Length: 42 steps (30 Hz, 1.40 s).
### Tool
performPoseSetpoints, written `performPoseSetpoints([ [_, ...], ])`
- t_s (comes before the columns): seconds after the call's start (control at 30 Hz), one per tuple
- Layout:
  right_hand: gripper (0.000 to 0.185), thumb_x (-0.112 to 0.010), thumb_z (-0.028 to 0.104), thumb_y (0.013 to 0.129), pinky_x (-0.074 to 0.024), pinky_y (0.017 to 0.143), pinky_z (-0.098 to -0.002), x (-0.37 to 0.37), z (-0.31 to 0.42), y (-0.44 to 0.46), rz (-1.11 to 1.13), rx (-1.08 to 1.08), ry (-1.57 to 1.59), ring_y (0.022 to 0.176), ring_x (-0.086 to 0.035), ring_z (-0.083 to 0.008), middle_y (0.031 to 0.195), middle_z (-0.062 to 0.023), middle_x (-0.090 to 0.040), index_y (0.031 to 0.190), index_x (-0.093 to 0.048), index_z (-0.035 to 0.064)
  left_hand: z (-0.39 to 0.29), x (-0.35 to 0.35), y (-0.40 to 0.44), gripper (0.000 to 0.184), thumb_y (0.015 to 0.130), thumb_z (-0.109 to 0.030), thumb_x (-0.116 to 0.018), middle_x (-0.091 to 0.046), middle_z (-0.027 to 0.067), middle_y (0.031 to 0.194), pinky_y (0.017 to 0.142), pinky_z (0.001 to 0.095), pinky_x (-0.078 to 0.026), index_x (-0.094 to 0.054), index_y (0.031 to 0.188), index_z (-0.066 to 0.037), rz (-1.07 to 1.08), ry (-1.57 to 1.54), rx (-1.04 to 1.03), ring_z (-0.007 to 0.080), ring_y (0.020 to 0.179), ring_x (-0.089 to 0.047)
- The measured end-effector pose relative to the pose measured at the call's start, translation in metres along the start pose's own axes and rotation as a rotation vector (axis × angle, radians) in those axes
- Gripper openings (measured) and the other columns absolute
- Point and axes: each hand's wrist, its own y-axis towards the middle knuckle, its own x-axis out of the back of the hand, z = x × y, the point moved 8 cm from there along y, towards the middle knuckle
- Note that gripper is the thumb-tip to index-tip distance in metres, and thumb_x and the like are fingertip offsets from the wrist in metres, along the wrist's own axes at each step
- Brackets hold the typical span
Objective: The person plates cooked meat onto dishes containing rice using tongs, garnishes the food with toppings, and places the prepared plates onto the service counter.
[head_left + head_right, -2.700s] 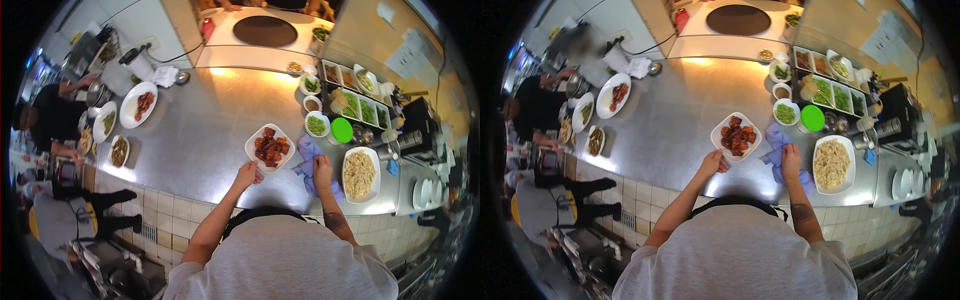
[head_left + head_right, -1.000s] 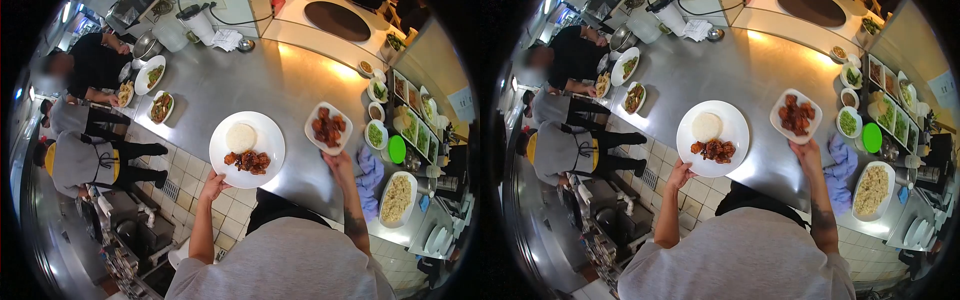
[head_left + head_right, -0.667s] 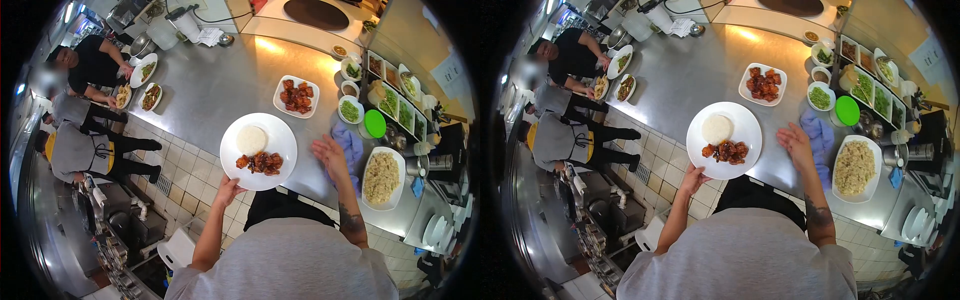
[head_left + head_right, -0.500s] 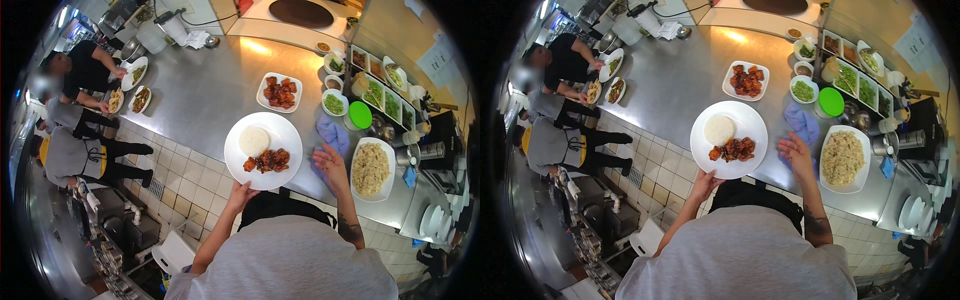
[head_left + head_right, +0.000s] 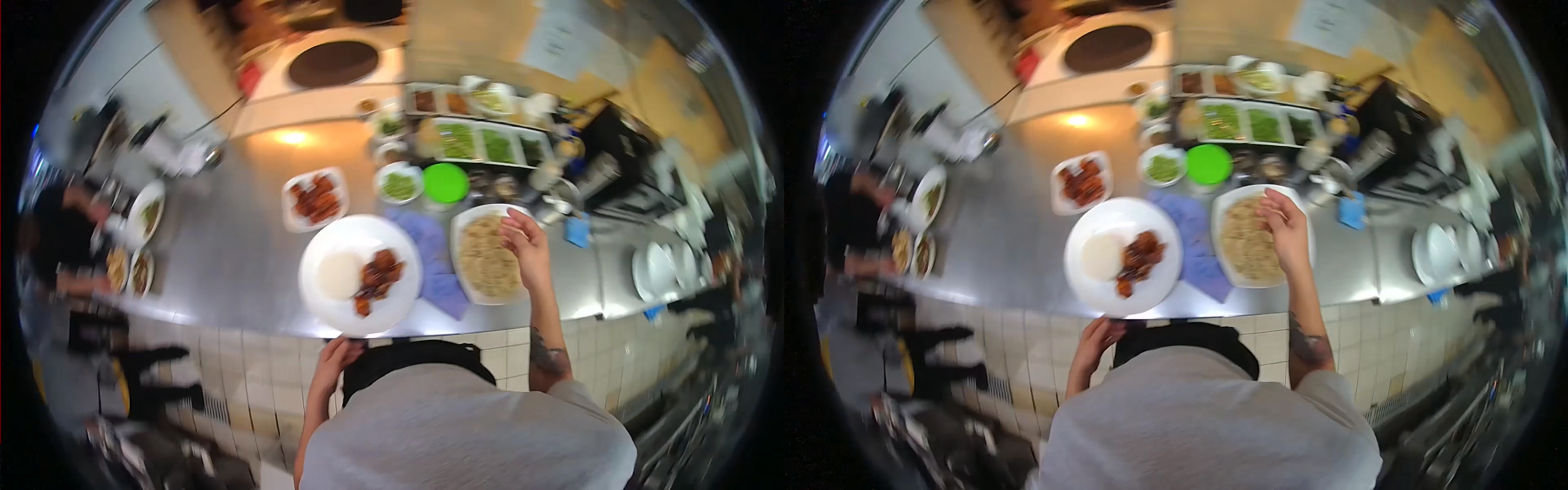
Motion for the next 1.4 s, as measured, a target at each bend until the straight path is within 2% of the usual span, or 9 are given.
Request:
performPoseSetpoints([
  [0.13, 0.020, -0.052, 0.005, 0.084, -0.0494, 0.070, -0.0287, 0.109, 0.075, 0.003, -0.614, 0.477, -0.636, 0.080, -0.061, -0.0164, 0.091, -0.0113, -0.062, 0.102, -0.061, 0.0017, 0.031, 0.055, -0.007, 0.027, 0.092, -0.020, -0.046, -0.065, 0.0118, 0.081, 0.067, 0.0271, -0.049, -0.058, 0.102, 0.003, -0.258, 0.308, -0.054, 0.0165, 0.073, -0.063],
  [0.23, 0.019, -0.057, 0.015, 0.083, -0.0496, 0.069, -0.0344, 0.147, 0.101, 0.019, -0.744, 0.468, -0.881, 0.079, -0.063, -0.0239, 0.088, -0.0159, -0.063, 0.093, -0.063, -0.0002, 0.048, 0.080, -0.020, 0.024, 0.089, -0.017, -0.048, -0.062, 0.0162, 0.068, 0.058, 0.0305, -0.046, -0.060, 0.094, 0.003, -0.407, 0.649, -0.061, 0.0193, 0.064, -0.063],
  [0.4, 0.035, -0.063, 0.037, 0.077, -0.0487, 0.075, -0.0450, 0.221, 0.005, 0.124, -0.503, -0.108, -1.390, 0.088, -0.061, -0.0355, 0.094, -0.0196, -0.063, 0.088, -0.066, 0.0034, 0.096, 0.118, -0.029, 0.019, 0.082, -0.008, -0.047, -0.058, 0.0226, 0.063, 0.053, 0.0416, -0.042, -0.059, 0.094, -0.001, -0.634, 0.913, -0.269, 0.0311, 0.059, -0.059],
  [0.5, 0.048, -0.068, 0.044, 0.072, -0.0483, 0.082, -0.0436, 0.228, -0.042, 0.157, -0.313, -0.043, -1.606, 0.096, -0.060, -0.0367, 0.097, -0.0216, -0.062, 0.091, -0.063, -0.0003, 0.105, 0.120, -0.041, 0.023, 0.077, -0.003, -0.044, -0.058, 0.0251, 0.067, 0.059, 0.0474, -0.043, -0.055, 0.097, -0.003, -0.710, 0.861, -0.019, 0.0402, 0.064, -0.058],
  [0.67, 0.044, -0.066, 0.036, 0.075, -0.0486, 0.082, -0.0457, 0.268, -0.081, 0.194, -0.302, -0.164, -1.607, 0.097, -0.058, -0.0403, 0.099, -0.0254, -0.061, 0.097, -0.060, -0.0024, 0.130, 0.142, -0.048, 0.029, 0.074, -0.002, -0.045, -0.058, 0.0269, 0.071, 0.063, 0.0520, -0.043, -0.046, 0.103, -0.004, -0.876, 0.899, 0.033, 0.0462, 0.070, -0.057],
  [0.87, 0.033, -0.062, 0.030, 0.078, -0.0481, 0.079, -0.0468, 0.205, 0.033, 0.120, -0.565, -0.205, -1.543, 0.096, -0.058, -0.0405, 0.097, -0.0222, -0.063, 0.093, -0.062, 0.0012, 0.158, 0.161, -0.041, 0.034, 0.075, -0.007, -0.048, -0.060, 0.0261, 0.073, 0.065, 0.0495, -0.045, -0.046, 0.109, -0.003, -0.664, 0.853, 0.075, 0.0440, 0.073, -0.058],
  [0.97, 0.034, -0.061, 0.032, 0.080, -0.0489, 0.075, -0.0463, 0.213, 0.010, 0.121, -0.399, -0.227, -1.613, 0.092, -0.060, -0.0394, 0.091, -0.0202, -0.064, 0.096, -0.062, 0.0021, 0.215, 0.186, -0.036, 0.036, 0.075, -0.011, -0.050, -0.061, 0.0239, 0.070, 0.065, 0.0431, -0.049, -0.052, 0.109, -0.002, -0.595, 0.716, 0.252, 0.0381, 0.069, -0.062],
  [1.17, 0.032, -0.058, 0.030, 0.084, -0.0493, 0.069, -0.0434, 0.182, 0.075, 0.055, -0.712, 0.127, -1.438, 0.083, -0.063, -0.0359, 0.088, -0.0187, -0.065, 0.097, -0.065, 0.0019, 0.209, 0.167, -0.043, 0.034, 0.075, -0.004, -0.049, -0.061, 0.0126, 0.066, 0.048, 0.0318, -0.049, -0.055, 0.108, 0.001, -0.457, 0.696, 0.264, 0.0191, 0.052, -0.060],
  [1.4, 0.032, -0.061, 0.028, 0.085, -0.0492, 0.065, -0.0328, 0.110, 0.112, 0.020, -0.664, 0.351, -1.056, 0.077, -0.066, -0.0250, 0.084, -0.0160, -0.066, 0.100, -0.064, 0.0002, 0.213, 0.169, -0.046, 0.037, 0.074, -0.003, -0.046, -0.061, 0.0129, 0.067, 0.047, 0.0299, -0.048, -0.053, 0.110, 0.002, -0.479, 0.547, 0.346, 0.0192, 0.051, -0.059],
])
